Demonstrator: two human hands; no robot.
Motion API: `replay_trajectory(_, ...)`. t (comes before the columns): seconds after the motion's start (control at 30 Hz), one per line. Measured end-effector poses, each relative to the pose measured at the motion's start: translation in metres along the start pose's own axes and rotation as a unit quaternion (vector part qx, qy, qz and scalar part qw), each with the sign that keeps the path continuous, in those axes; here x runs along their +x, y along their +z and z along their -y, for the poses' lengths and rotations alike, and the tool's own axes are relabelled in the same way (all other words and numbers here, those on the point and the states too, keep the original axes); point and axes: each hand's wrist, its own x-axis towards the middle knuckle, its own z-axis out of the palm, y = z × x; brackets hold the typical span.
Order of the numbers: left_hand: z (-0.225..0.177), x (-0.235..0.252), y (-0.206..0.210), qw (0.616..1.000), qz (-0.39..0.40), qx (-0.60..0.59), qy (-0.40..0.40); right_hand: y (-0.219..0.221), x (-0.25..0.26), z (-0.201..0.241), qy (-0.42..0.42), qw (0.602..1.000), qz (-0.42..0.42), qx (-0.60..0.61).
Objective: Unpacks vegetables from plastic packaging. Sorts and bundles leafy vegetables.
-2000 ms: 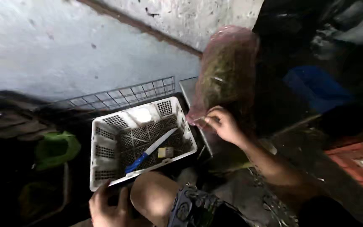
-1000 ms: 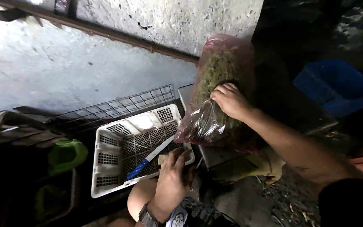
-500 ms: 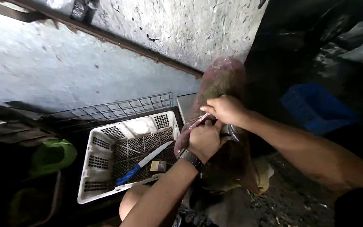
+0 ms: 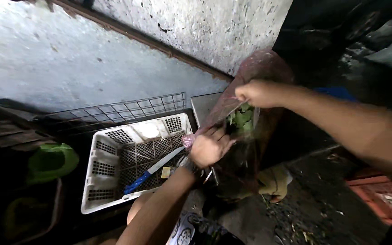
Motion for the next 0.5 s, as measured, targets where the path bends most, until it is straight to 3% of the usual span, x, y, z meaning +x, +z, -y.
replay_trajectory(0.1,-0.014,-0.069,-0.026,0.999,0.053,-0.001,0.009,-0.021,-0.002,-0.047,0.053,0.993,-0.103,-0.033)
replay_trajectory(0.23,-0.028,-0.14,-0.035,0.994,0.085,0.026,-0.061,-0.022,0.019,-0.08,0.156,0.975,-0.16,-0.019)
replay_trajectory(0.33,-0.041,-0.14,-0.024,0.99,0.105,0.012,-0.094,-0.012,0.047,-0.084,0.195,0.959,-0.204,-0.008)
replay_trajectory(0.43,-0.059,-0.125,0.001,0.987,0.138,-0.01,-0.081,-0.009,0.06,-0.088,0.293,0.92,-0.258,0.047)
replay_trajectory(0.5,-0.06,-0.114,0.012,0.972,0.209,-0.043,-0.095,-0.004,0.064,-0.095,0.348,0.891,-0.281,0.076)
